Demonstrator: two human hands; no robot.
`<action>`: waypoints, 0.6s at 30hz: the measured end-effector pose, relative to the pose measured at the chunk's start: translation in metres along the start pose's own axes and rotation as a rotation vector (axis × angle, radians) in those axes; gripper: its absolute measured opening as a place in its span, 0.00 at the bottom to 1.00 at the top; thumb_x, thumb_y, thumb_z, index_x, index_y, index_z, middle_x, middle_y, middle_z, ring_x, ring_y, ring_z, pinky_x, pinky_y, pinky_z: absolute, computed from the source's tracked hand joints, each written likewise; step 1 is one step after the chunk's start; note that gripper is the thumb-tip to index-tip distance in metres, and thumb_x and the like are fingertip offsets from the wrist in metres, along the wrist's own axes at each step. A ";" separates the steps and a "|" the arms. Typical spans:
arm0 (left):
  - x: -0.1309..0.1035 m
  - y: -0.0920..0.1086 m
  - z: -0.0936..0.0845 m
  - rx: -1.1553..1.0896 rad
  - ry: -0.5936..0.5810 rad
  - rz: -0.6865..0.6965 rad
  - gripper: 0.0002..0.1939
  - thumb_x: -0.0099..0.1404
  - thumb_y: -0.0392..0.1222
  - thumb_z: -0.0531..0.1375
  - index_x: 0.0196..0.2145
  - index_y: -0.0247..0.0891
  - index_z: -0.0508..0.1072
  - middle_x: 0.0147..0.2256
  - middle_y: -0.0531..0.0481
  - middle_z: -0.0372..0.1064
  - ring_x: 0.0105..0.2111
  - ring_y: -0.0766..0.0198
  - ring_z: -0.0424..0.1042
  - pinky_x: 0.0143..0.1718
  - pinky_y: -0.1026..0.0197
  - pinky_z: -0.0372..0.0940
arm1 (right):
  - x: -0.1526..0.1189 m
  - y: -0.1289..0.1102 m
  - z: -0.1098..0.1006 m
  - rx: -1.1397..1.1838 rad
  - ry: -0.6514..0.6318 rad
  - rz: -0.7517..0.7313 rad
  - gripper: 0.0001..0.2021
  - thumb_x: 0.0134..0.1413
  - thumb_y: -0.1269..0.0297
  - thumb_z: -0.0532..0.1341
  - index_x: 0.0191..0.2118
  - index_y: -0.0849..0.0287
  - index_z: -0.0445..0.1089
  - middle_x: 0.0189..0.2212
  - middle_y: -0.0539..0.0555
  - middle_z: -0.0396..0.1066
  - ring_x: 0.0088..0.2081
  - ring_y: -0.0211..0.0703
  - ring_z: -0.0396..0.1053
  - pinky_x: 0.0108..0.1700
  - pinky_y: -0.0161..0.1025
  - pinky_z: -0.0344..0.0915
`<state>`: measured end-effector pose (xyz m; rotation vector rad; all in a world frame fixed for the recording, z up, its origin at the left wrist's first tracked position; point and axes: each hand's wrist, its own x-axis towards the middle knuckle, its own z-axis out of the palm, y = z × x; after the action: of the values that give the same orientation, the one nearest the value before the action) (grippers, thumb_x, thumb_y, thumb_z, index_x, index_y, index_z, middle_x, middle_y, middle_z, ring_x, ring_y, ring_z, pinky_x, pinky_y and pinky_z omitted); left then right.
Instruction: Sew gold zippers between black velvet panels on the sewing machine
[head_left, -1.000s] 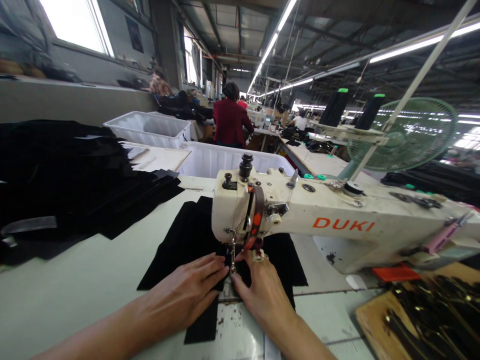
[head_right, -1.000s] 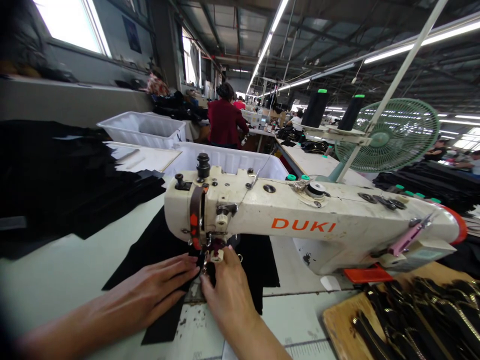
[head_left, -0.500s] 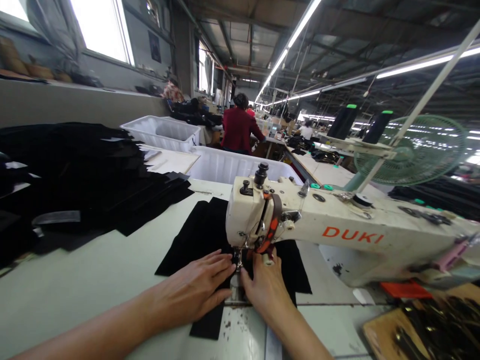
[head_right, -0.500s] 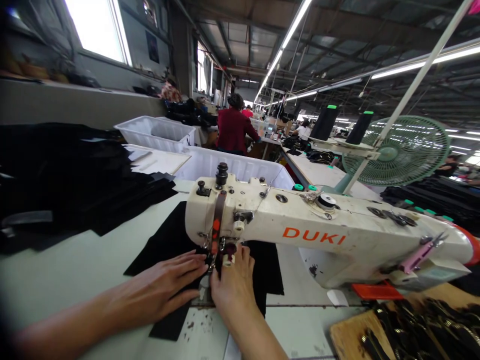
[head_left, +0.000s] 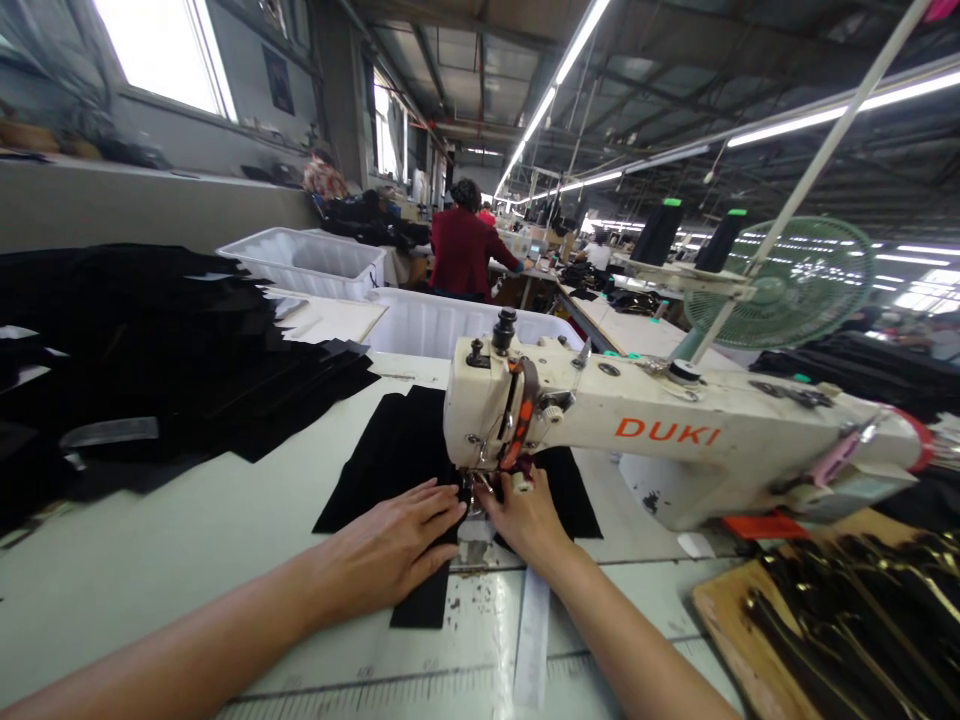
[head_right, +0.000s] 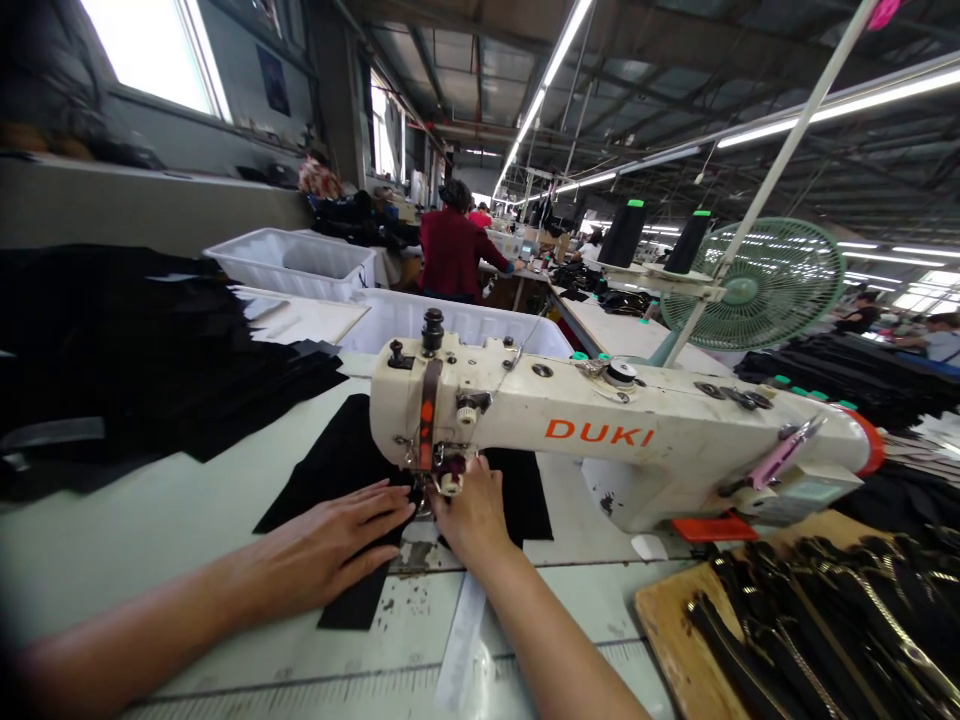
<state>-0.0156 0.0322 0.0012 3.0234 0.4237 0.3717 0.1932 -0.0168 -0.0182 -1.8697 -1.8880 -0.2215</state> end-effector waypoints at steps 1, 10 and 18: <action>-0.002 0.001 -0.001 0.006 0.010 -0.006 0.22 0.74 0.44 0.54 0.61 0.32 0.66 0.59 0.38 0.64 0.60 0.50 0.63 0.61 0.47 0.61 | -0.005 0.002 -0.009 0.001 -0.001 -0.032 0.12 0.56 0.64 0.66 0.45 0.61 0.73 0.43 0.62 0.72 0.45 0.56 0.70 0.44 0.49 0.68; -0.002 -0.001 0.002 -0.031 0.091 0.010 0.21 0.68 0.33 0.56 0.58 0.33 0.69 0.58 0.40 0.67 0.59 0.53 0.66 0.62 0.51 0.60 | -0.026 0.013 -0.018 0.042 -0.050 -0.535 0.21 0.60 0.79 0.59 0.57 0.57 0.67 0.50 0.55 0.73 0.52 0.49 0.68 0.58 0.51 0.62; -0.006 -0.012 0.027 -0.058 0.141 0.085 0.24 0.70 0.29 0.51 0.63 0.37 0.62 0.59 0.43 0.66 0.61 0.59 0.63 0.65 0.53 0.53 | -0.029 0.010 -0.003 0.192 -0.018 -0.402 0.17 0.64 0.71 0.58 0.56 0.52 0.69 0.49 0.52 0.74 0.50 0.47 0.71 0.57 0.48 0.65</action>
<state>-0.0177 0.0413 -0.0275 2.9762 0.2877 0.5947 0.2027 -0.0439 -0.0306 -1.3617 -2.1988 -0.1461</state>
